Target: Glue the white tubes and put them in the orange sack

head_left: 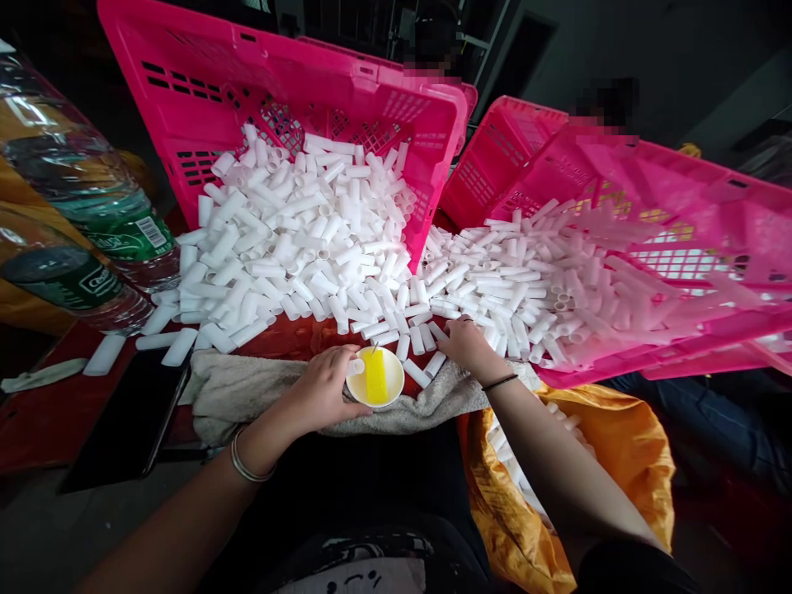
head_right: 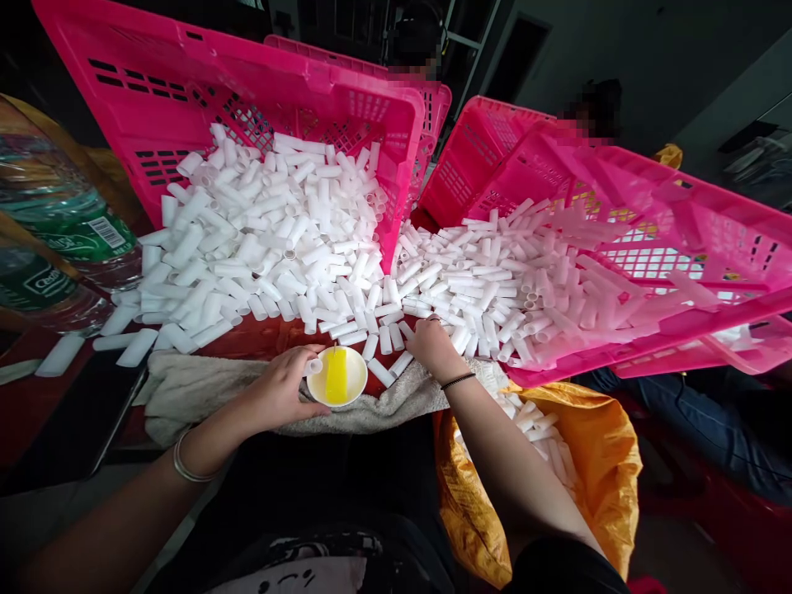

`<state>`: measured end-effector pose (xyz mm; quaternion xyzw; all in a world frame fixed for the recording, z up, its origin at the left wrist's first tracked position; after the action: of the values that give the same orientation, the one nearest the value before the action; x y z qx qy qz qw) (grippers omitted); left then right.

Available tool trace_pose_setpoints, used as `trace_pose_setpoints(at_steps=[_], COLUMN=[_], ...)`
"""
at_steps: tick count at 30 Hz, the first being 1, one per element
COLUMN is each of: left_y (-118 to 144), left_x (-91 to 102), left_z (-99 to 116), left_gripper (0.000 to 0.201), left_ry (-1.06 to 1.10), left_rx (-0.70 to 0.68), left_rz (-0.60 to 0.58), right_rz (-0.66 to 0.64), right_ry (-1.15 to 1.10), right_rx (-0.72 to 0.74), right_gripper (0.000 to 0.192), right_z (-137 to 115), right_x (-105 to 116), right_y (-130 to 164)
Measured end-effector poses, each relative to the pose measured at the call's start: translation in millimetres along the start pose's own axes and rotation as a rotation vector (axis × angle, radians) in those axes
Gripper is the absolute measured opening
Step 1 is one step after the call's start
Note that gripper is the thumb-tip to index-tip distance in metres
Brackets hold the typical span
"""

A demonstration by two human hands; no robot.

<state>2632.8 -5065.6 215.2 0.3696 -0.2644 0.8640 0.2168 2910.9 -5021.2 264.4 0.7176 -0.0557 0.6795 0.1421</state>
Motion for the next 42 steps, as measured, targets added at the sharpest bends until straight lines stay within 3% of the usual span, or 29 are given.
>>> trace_pose_setpoints(at_steps=[4,6,7,10,11,12,15,18,21,23,30,32,34,38,40,42], left_y=[-0.4,-0.7,-1.2,-3.7,-4.5,-5.2,-5.9,-4.9,-3.9,-3.7,-2.9,-2.7,-2.6,-3.0,-3.3,-3.5], left_x=[1.9,1.8,1.4,1.1,1.4,1.8,2.9,3.0,2.3,2.0,2.7,2.8,2.8,3.3,4.2,5.1], left_z=[0.5,0.3,0.5,2.6,3.5,4.2,4.9,4.0,2.4,1.7,-0.2,-1.0,-1.5,-1.8,-1.2,-0.6], left_gripper=[0.095,0.098,0.1,0.099,0.097,0.096,0.094,0.096,0.1,0.097,0.092,0.093,0.093,0.092,0.092,0.091], left_ry=[0.031,0.041,0.044,0.05,0.051,0.053,0.068,0.089,0.097,0.097,0.136,0.145,0.152,0.16,0.168,0.176], left_rx=[-0.013,-0.019,-0.017,-0.006,-0.005,-0.005,-0.021,-0.05,-0.053,-0.047,-0.033,-0.033,-0.032,-0.012,-0.003,-0.004], left_rz=[0.002,0.005,0.0,-0.024,-0.029,-0.033,-0.038,-0.036,-0.031,-0.025,-0.004,-0.003,-0.003,-0.014,-0.018,-0.019], right_rz=[0.129,0.123,0.03,-0.434,-0.517,-0.52,-0.238,0.009,0.032,0.039,0.313,0.339,0.28,-0.006,0.009,0.117], right_ry=[-0.026,-0.221,-0.38,-0.831,-0.905,-0.942,-0.932,-0.87,-0.815,-0.787,-0.671,-0.687,-0.77,-0.919,-0.905,-0.869], right_rx=[-0.038,-0.006,0.043,0.191,0.195,0.176,0.101,0.259,0.564,0.67,0.701,0.747,0.736,0.47,0.433,0.534], right_gripper=[0.023,0.02,0.019,0.024,0.024,0.024,0.027,0.036,0.039,0.039,0.03,0.025,0.022,0.032,0.03,0.022], right_z=[6.3,8.7,7.5,-5.5,-8.6,-9.5,-4.3,-7.5,-25.5,-37.4,-51.9,-51.4,-49.7,-45.0,-44.1,-45.9], right_x=[15.2,19.6,16.8,-5.3,-12.6,-18.3,-23.1,-15.9,-14.6,-19.8,-41.7,-41.8,-40.1,-42.6,-41.3,-37.1], right_y=[24.2,47.7,60.2,93.5,99.1,100.2,87.6,79.1,85.4,90.7,85.5,83.6,81.4,76.3,77.0,79.9])
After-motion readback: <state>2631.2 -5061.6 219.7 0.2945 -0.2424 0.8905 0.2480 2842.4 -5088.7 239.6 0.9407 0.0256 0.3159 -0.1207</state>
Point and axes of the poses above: each hand's wrist, its own y-axis away from the middle knuckle, its own x-axis out of the back of the hand, z = x × y, the point moved 4 cm from there along -y, towards the middle knuckle, and after that the axes turned 5 degrees about -x, right-handed, at the moved point
